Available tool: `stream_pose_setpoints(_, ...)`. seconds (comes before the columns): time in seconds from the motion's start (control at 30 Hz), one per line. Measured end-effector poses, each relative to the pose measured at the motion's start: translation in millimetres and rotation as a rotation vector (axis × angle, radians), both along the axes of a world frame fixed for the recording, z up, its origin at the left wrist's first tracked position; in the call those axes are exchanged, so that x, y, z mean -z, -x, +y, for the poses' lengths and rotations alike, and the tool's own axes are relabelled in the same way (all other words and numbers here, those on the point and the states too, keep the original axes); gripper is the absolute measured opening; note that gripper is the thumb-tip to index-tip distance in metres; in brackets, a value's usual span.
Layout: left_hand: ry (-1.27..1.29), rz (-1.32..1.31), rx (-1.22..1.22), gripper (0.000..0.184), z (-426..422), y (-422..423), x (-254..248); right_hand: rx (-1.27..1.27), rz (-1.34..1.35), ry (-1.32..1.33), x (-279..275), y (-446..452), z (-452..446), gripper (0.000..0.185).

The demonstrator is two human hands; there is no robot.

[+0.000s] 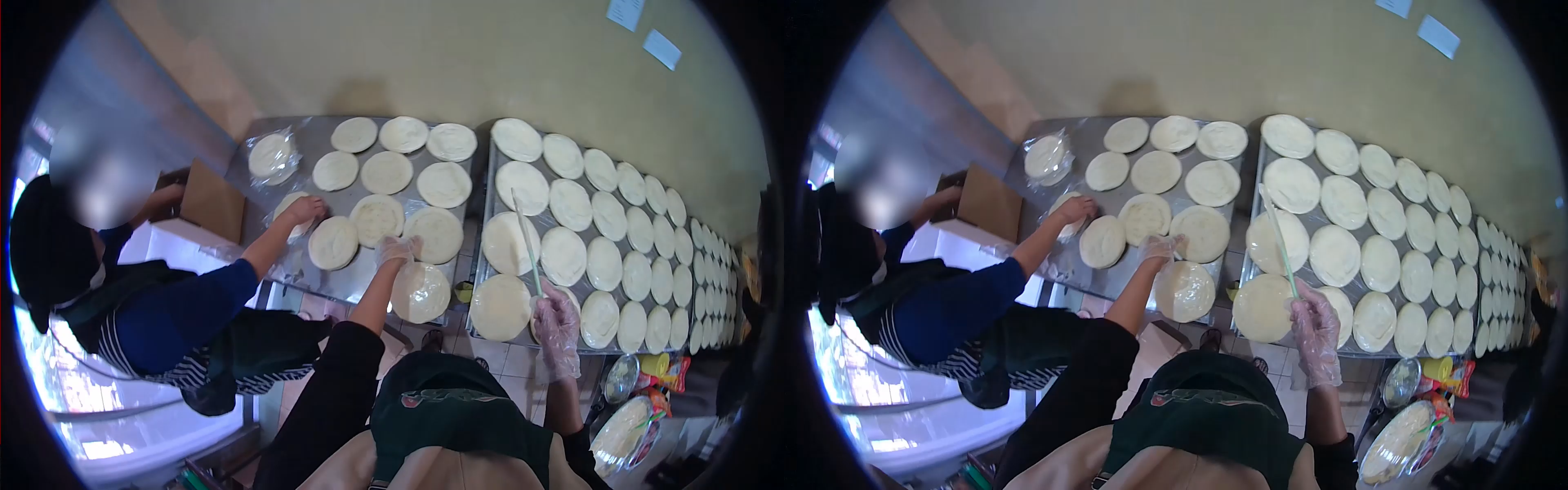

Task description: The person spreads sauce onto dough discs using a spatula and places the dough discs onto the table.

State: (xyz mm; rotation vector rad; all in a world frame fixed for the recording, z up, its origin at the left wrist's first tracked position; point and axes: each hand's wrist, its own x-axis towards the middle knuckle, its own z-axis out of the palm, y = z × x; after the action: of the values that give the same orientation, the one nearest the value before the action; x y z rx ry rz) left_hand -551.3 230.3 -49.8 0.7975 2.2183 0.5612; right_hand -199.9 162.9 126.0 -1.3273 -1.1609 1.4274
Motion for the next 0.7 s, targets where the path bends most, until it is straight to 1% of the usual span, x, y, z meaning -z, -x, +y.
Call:
stream_pose_setpoints(0.03, 0.111, 0.119, 0.003, 0.087, 11.7, -8.9, -0.3, 0.03, -0.004, -0.002, -1.5, -5.6, -4.9, 0.035)
stream_pose_setpoints(0.07, 0.108, 0.118, 0.036, 0.087, 21.7, -14.8, -1.0, 0.022, 0.047, -0.004, -3.4, -11.8, -9.9, 0.036)
stream_pose_setpoints(0.13, 0.248, 0.253, 0.12, 0.073, 30.5, -20.7, 2.8, 0.033, 0.095, -0.05, 4.0, -29.7, -20.6, 0.038)
stream_pose_setpoints(0.17, 0.288, 0.378, 0.335, 0.063, 33.7, -13.5, 22.6, 0.07, 0.086, -0.049, 2.7, -37.7, -26.8, 0.038)
stream_pose_setpoints(0.2, 0.314, 0.503, 0.557, 0.055, 41.5, 3.6, 64.8, 0.088, 0.049, -0.003, -2.2, -44.8, -31.8, 0.04)
stream_pose_setpoints(0.23, 0.234, 0.663, 0.62, 0.045, 51.2, 30.8, 149.6, 0.126, 0.002, 0.039, -10.2, -55.9, -37.3, 0.041)
stream_pose_setpoints(0.27, 0.189, 0.783, 0.942, 0.043, 54.6, 56.0, 185.3, 0.168, 0.026, 0.084, -21.1, -63.7, -43.1, 0.045)
stream_pose_setpoints(0.3, 0.121, 0.76, 1.044, 0.043, 25.5, 57.8, 132.2, 0.195, 0.106, 0.116, -16.2, -81.6, -50.8, 0.047)
stream_pose_setpoints(0.33, -0.101, 0.452, 0.967, 0.043, 31.0, 50.8, 73.7, 0.262, 0.176, 0.106, -8.5, -101.1, -61.7, 0.044)
stream_pose_setpoints(0.37, -0.274, 0.122, 0.881, 0.042, 38.9, 97.0, 90.0, 0.294, 0.233, 0.091, -9.8, -122.0, -73.7, 0.042)
stream_pose_setpoints(0.4, -0.586, 0.514, 1.099, 0.045, 55.0, 145.0, 119.6, 0.321, 0.227, 0.101, -19.7, -143.4, -88.2, 0.042)
stream_pose_setpoints(0.43, -0.551, -0.179, 0.88, 0.042, 47.0, 136.6, 91.3, 0.35, 0.224, 0.069, -12.9, -171.0, -106.4, 0.041)
stream_pose_setpoints(0.47, -0.511, -0.836, 0.217, 0.043, 37.0, 118.5, 62.7, 0.418, 0.158, 0.029, -14.5, -196.7, -129.3, 0.041)
stream_pose_setpoints(0.5, -0.493, -0.996, -0.197, 0.044, 33.3, 94.3, 18.1, 0.465, 0.099, -0.004, -14.9, -220.4, -153.1, 0.04)
stream_pose_setpoints(0.53, -0.534, -0.865, -0.258, 0.047, 20.1, 82.0, -7.0, 0.529, 0.025, 0.013, -13.2, -246.8, -178.6, 0.04)
stream_pose_setpoints(0.57, -0.687, -0.941, -0.182, 0.05, 16.8, 95.1, -1.3, 0.583, -0.046, 0.036, -11.2, -273.9, -204.4, 0.04)
stream_pose_setpoints(0.6, -0.81, -0.766, -0.338, 0.048, 1.8, 82.1, -18.5, 0.647, -0.091, 0.083, -7.7, -300.4, -231.8, 0.041)
stream_pose_setpoints(0.63, -0.802, -0.765, -0.326, 0.048, -10.7, 73.5, -19.8, 0.7, -0.144, 0.091, 2.2, -330.0, -261.7, 0.04)
stream_pose_setpoints(0.67, -0.921, -0.076, -0.021, 0.052, -27.9, 66.1, -21.6, 0.749, -0.196, 0.101, 15.8, -359.4, -293.0, 0.038)
stream_pose_setpoints(0.7, -0.961, 0.623, 0.289, 0.056, -38.1, 56.7, -27.7, 0.756, -0.186, 0.109, 34.4, -388.9, -325.2, 0.038)
